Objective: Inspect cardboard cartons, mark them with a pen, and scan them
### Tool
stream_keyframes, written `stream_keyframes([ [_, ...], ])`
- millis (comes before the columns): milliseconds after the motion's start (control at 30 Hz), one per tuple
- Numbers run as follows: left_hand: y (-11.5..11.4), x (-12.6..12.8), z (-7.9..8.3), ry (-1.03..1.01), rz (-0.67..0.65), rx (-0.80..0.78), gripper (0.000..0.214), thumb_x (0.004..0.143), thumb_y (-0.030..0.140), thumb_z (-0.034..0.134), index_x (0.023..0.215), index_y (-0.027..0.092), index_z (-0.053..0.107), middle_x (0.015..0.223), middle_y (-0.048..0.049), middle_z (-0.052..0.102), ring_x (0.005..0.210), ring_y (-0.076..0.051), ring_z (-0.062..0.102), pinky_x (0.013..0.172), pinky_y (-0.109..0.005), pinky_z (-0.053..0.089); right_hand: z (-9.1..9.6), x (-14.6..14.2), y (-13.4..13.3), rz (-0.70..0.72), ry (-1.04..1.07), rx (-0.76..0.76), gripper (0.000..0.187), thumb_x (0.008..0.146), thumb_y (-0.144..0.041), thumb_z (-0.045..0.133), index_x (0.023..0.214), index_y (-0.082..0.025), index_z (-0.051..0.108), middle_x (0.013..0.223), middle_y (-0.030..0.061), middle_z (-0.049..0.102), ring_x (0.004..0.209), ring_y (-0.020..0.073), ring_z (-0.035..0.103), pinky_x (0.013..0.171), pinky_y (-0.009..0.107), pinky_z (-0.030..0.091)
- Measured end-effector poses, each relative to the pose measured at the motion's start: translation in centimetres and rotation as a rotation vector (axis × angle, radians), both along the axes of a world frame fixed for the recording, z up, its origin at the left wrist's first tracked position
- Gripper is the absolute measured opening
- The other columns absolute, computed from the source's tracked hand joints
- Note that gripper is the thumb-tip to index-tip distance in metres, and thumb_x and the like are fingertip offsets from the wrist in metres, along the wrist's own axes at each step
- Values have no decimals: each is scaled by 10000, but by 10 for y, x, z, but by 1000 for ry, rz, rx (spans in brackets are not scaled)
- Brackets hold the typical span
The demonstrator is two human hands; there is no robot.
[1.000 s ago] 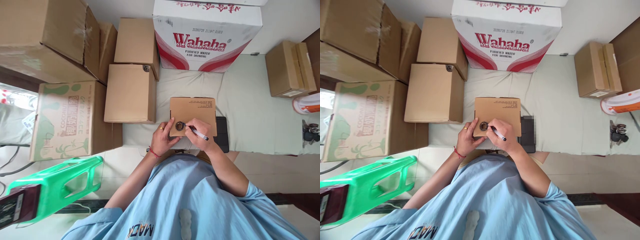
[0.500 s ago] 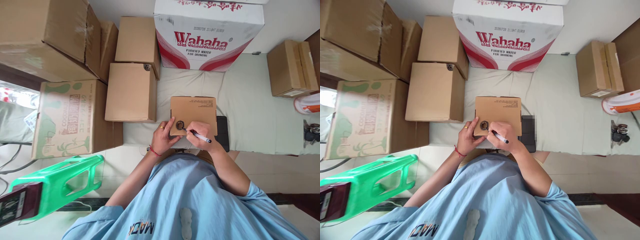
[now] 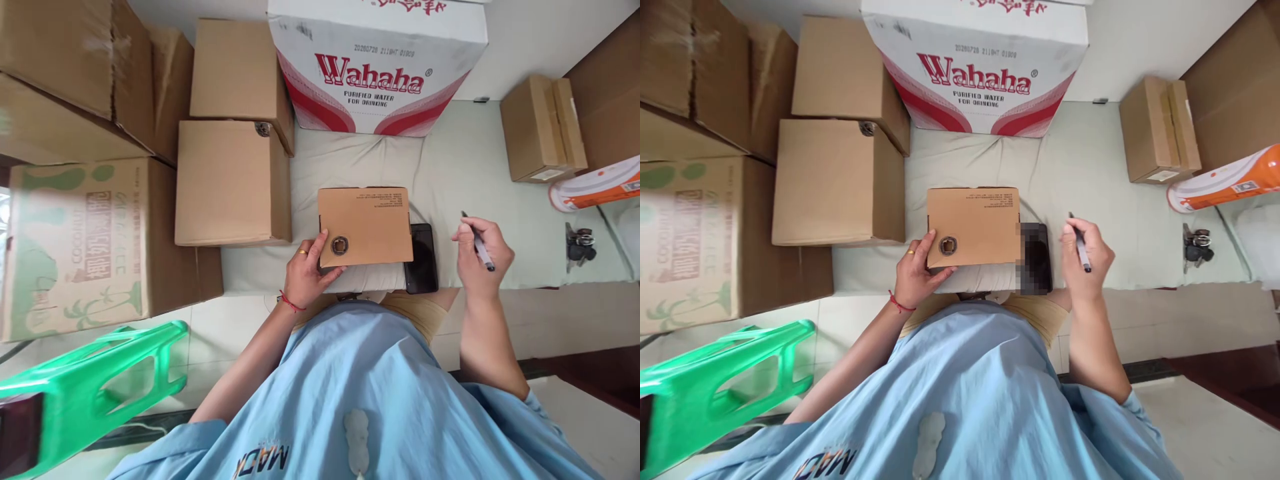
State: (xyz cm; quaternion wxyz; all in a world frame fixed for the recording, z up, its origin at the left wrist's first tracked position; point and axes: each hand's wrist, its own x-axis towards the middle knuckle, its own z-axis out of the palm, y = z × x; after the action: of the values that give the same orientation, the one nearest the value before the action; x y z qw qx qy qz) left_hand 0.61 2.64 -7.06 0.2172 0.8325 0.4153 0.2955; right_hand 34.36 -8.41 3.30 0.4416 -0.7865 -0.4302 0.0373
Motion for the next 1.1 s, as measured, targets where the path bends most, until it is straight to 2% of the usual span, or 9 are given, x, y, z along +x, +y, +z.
stream_keyframes([
  [133,0,1,0,6,14,27,935,998,791,619,1711,215,435,1116,-111,682,837,-237,667,760,-337,565,-30,65,-41,-111,-199,-355,367,936,-387,627,1216,-190,757,997,108,753,965,276,709,1025,490,582],
  [300,2,-1,-2,7,21,32,932,983,800,639,1685,212,462,1121,-113,694,758,-206,625,718,-324,550,-61,89,-65,-192,-169,-523,600,825,-276,612,1409,-143,650,1139,155,674,949,291,682,997,542,587],
  [433,1,-2,-2,14,18,12,941,972,799,658,1685,222,449,1168,-133,701,803,-228,649,747,-350,570,-54,61,-61,-191,-166,-479,747,894,-316,615,1595,-91,491,1324,222,609,984,284,673,1031,549,580],
  [500,0,-1,0,12,17,-2,931,985,754,676,1702,219,419,1190,-146,694,911,-267,684,807,-381,596,-44,28,-57,-120,-190,-510,663,998,-421,575,1578,-105,520,1291,223,628,1040,319,661,1019,564,578],
  [567,-2,2,4,0,8,-12,907,1003,672,706,1721,222,383,1215,-154,685,1014,-295,696,856,-404,615,-36,-10,-55,12,-213,-645,678,1052,-586,552,1537,-113,578,1269,244,643,1173,397,633,975,567,587],
  [633,-1,7,10,-8,2,-30,889,1002,580,744,1730,236,368,1246,-153,677,1065,-299,692,864,-405,628,-34,-44,-54,106,-255,-735,815,1013,-672,630,1558,-72,553,1296,282,633,1227,446,603,969,578,584],
  [733,3,17,16,-20,-2,-95,878,972,453,794,1725,254,388,1293,-148,660,1083,-285,684,806,-365,641,-41,-71,-53,81,-304,-745,940,955,-656,736,1596,-14,486,1341,325,605,1220,461,584,991,603,567],
  [900,9,32,14,-36,19,-169,877,928,375,833,1703,261,438,1316,-136,638,970,-243,696,795,-354,638,-51,-61,-48,-57,-226,-762,954,867,-576,801,1557,11,499,1291,305,603,1235,468,565,1043,633,532],
  [1100,8,35,4,-25,41,-147,891,911,445,863,1682,256,459,1323,-127,645,997,-253,722,853,-362,620,-32,-39,-46,-103,17,-867,1043,726,-580,821,1562,-57,479,1408,288,546,1348,485,561,1160,639,489],
])
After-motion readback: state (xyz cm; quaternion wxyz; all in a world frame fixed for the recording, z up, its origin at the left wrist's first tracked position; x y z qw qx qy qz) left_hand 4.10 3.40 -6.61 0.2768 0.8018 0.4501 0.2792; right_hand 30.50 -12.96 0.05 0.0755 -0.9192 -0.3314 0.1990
